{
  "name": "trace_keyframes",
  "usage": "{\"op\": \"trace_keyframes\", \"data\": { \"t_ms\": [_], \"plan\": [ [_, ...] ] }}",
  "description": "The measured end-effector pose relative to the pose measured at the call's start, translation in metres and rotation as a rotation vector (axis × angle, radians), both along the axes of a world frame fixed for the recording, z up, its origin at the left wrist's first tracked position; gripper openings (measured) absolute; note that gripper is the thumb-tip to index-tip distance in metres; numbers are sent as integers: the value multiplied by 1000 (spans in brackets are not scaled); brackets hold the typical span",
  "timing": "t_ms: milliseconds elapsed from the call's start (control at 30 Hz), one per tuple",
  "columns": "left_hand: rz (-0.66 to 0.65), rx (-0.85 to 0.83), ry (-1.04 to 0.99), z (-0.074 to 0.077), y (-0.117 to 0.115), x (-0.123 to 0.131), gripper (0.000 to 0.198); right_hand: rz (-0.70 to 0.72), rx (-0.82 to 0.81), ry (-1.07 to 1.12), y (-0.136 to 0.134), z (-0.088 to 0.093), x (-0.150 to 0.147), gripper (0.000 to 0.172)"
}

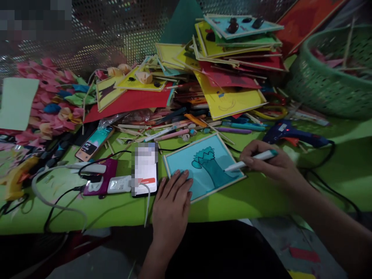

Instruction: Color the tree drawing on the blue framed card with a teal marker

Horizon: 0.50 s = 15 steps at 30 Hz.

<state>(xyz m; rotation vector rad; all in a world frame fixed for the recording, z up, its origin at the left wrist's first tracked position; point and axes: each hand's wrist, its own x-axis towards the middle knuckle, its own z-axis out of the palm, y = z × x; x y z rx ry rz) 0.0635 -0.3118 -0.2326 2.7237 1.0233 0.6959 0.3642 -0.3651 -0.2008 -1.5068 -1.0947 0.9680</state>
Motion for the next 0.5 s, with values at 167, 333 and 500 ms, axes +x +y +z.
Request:
{"op": "trace_keyframes", "data": {
  "t_ms": [167, 333, 500],
  "plan": [
    [5, -9, 15, 0, 0, 0, 31, 58, 0, -69, 9, 5, -7, 33],
    [4, -1, 13, 1, 1, 0, 30, 126, -52, -92, 10, 5, -7, 37],
    [0, -1, 8, 2, 1, 0, 30, 107, -61, -73, 8, 7, -7, 38]
  ]
}}
